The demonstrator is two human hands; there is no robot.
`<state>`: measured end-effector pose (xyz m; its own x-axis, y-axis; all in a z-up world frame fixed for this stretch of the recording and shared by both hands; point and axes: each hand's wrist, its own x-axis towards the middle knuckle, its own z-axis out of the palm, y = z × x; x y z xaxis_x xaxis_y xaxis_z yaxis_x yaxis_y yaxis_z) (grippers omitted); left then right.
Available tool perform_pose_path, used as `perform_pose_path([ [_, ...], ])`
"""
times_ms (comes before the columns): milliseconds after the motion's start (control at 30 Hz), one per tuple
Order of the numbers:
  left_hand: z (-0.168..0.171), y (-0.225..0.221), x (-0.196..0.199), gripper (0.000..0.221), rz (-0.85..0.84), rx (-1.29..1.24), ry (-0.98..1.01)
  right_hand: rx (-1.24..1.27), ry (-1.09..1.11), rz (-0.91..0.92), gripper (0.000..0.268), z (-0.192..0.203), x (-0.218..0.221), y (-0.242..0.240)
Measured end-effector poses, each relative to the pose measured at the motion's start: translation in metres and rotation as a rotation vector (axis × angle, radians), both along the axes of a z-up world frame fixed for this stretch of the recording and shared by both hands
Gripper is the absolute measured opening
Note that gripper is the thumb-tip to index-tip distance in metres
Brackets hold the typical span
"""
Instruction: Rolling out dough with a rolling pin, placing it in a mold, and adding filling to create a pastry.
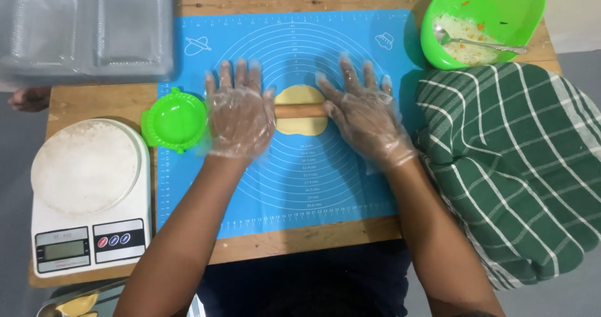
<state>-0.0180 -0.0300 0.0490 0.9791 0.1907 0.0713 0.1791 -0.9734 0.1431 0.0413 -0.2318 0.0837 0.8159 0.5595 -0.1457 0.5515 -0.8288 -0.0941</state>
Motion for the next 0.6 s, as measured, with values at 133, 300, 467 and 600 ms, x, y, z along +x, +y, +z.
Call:
perform_pose_path([
  [133, -0.058, 0.026, 0.048, 0.058, 0.018, 0.044, 0.010, -0.030, -0.010, -0.055, 0.055, -0.004, 0.012, 0.011],
  [300, -0.039, 0.037, 0.071, 0.066, -0.082, 0.107, 0.109, 0.033, -0.010, -0.153, 0.063, -0.032, 0.027, 0.011],
  [467, -0.007, 0.034, 0.086, 0.069, -0.098, 0.050, 0.305, 0.067, -0.081, -0.195, 0.066, -0.048, 0.031, 0.010],
  [600, -0.016, 0.035, 0.102, 0.069, -0.110, 0.029, 0.287, 0.115, -0.249, -0.173, 0.064, -0.061, 0.035, 0.008],
])
